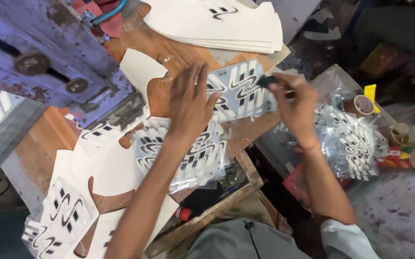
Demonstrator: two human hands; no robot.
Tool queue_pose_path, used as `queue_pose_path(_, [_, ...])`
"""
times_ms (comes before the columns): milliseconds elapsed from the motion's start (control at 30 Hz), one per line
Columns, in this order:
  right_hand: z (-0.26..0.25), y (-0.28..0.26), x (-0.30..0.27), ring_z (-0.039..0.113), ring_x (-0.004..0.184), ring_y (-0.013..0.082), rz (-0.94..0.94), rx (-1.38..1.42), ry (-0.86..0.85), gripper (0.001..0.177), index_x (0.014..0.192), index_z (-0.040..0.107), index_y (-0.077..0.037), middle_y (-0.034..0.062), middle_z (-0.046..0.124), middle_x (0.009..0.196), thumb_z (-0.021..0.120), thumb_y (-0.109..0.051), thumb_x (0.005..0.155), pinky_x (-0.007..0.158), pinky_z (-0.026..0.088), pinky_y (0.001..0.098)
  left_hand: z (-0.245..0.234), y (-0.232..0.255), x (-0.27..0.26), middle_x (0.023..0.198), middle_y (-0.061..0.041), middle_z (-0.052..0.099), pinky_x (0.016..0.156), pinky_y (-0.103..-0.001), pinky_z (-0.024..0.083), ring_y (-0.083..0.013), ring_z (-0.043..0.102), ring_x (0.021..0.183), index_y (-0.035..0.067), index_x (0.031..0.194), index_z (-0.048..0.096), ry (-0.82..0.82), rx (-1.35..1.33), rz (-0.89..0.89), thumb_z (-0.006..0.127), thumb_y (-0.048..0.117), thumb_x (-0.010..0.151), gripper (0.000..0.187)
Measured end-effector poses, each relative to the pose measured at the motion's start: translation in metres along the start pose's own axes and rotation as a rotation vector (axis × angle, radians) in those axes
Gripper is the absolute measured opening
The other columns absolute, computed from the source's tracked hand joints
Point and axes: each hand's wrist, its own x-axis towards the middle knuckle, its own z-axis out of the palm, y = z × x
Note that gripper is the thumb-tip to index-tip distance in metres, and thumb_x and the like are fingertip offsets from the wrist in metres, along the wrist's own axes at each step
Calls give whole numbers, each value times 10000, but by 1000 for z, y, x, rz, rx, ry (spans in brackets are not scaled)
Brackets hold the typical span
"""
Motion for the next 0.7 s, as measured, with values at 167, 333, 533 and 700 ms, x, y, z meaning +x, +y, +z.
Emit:
queue_pose_path(167, [25,22,-3,603,817,336,-265,-393,-38,172,1057,770,-19,142,606,879,786,-115,916,717,483,438,80,-15,17,1482,-218,499,1163,-622,255,-438,377,1414,8,1449,511,53,112,-172,668,440,964,668])
queue_pose_path(333, [23,18,-37,587,879,381,-232,-536,-124,207,818,675,5,187,589,929,776,-108,958,742,456,487,72,-10,18,1484,-139,535,1212,-664,221,-394,396,1458,56,1397,597,76,134,-190,656,426,1006,542])
queue_pose_path(533, [39,25,-11,603,897,392,-236,-519,21,125,972,701,-6,176,606,947,769,-109,953,741,475,491,71,-7,14,1433,-127,560,1230,-622,220,-360,427,1418,52,1417,571,22,27,-153,667,359,987,537])
queue_pose_path(700, [37,5,-23,636,881,358,-217,-469,49,153,1105,731,-9,163,630,976,743,-96,980,732,500,452,69,-8,16,1418,-120,555,1229,-616,204,-346,416,1421,78,1396,571,17,37,-185,667,363,974,519])
